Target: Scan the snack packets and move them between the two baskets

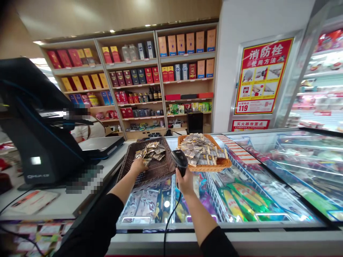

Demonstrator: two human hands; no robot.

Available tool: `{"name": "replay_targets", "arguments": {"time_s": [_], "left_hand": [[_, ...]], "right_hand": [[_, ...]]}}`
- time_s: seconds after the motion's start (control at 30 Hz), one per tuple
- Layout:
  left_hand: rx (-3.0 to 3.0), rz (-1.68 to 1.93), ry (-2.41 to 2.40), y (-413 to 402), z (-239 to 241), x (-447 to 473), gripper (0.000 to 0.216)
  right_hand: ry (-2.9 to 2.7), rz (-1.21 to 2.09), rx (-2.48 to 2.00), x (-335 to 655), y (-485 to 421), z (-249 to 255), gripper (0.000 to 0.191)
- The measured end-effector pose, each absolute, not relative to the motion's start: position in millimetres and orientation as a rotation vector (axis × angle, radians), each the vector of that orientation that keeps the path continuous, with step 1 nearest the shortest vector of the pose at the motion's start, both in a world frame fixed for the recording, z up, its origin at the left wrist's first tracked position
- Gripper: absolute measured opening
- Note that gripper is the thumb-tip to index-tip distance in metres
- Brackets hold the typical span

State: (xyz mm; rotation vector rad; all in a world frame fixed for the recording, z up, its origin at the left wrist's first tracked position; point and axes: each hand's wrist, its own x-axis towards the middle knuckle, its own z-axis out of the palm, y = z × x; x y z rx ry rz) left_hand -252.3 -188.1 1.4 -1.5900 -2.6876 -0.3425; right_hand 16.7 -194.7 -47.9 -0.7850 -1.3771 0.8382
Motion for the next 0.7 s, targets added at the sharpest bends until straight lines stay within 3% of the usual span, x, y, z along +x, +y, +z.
{"name": "replay_targets", "arguments": {"time_s": [0.07, 0.23, 0.4, 0.53, 0.7], "left_hand": [[-1.65, -0.565, -2.681, -188, 2, -248, 0.055], [-1.725, -1.495, -2.701, -184, 4, -236, 0.014], [-1.403, -2.945, -2.255, -176, 12, -233, 0.026], [-0.963, -3.057, -2.361, -175, 13, -237, 0.027], [-1.113, -3.173, -2.279, -179, 12, -230, 0.021]], "right_hand": [[-1.427, 0.794, -0.803, 17, -194, -49, 0.027], [-1.623, 0.592, -0.79, 19, -203, -42, 0.024], [-1.759, 0.515, -0.696, 18, -212, -33, 0.022], [-1.802, 0.562, -0.691, 16, -212, -31, 0.021], [-1.801, 0.609, -0.706, 16, -213, -31, 0.021]]}}
